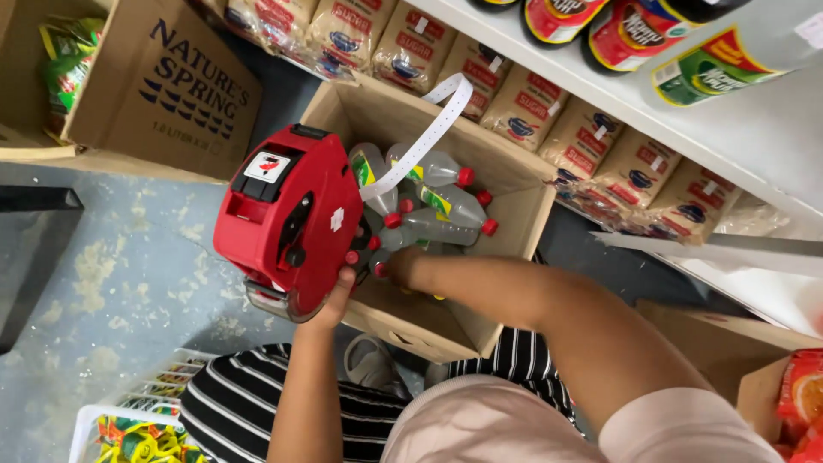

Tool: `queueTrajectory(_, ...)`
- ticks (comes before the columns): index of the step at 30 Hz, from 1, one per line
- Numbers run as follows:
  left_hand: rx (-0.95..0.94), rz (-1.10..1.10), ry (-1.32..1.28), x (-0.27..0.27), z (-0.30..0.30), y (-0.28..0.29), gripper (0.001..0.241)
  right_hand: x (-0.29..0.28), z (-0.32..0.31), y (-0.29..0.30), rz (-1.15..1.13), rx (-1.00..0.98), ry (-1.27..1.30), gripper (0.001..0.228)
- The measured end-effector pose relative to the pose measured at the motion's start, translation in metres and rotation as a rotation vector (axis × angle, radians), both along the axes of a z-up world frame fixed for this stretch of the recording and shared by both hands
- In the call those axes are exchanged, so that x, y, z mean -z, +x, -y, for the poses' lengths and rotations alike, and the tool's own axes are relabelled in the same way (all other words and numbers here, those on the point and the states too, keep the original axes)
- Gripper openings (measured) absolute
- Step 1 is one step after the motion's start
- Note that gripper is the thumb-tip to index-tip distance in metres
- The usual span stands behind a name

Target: Apply price labels to individual bottles using a pricing gun and organize them into a box or onto a shelf.

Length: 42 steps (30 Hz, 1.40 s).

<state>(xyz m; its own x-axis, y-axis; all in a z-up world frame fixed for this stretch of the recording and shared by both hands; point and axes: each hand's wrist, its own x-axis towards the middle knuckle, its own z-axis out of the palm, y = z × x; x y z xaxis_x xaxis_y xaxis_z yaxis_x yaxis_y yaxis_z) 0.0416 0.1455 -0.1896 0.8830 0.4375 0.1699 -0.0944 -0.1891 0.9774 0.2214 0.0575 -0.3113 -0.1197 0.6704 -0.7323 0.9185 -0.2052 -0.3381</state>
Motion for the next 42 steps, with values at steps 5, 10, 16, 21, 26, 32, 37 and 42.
queueTrajectory(5,-0.045,-0.042,0.047,0.034,0.000,-0.013,0.053,0.009,0.000,-0.021,-0.048,-0.039,-0.005,0.027)
queueTrajectory(10,-0.035,-0.058,0.011,0.049,-0.002,-0.017,0.049,0.027,0.020,-0.037,-0.060,-0.055,-0.007,0.029)
queueTrajectory(16,-0.028,-0.091,0.091,0.026,-0.004,-0.010,0.043,0.055,0.054,-0.057,-0.076,-0.103,0.084,0.030)
queueTrajectory(21,0.011,0.036,0.133,-0.023,0.000,0.002,0.040,0.033,0.059,-0.031,-0.096,-0.191,0.427,0.024)
queueTrajectory(26,-0.018,0.088,0.026,-0.008,0.003,-0.007,0.040,-0.164,0.061,-0.010,-0.200,-0.098,0.353,0.030)
queueTrajectory(32,0.008,0.167,0.013,-0.028,0.013,-0.011,0.043,-0.211,0.123,0.026,-0.727,0.434,0.819,0.045)
queueTrajectory(37,0.048,0.186,-0.022,-0.045,0.018,-0.018,0.050,-0.249,0.166,0.049,-0.958,0.643,1.000,0.047)
queueTrajectory(42,0.099,0.178,-0.178,-0.064,0.032,-0.023,0.062,-0.272,0.192,0.043,-1.264,0.882,1.374,0.061)
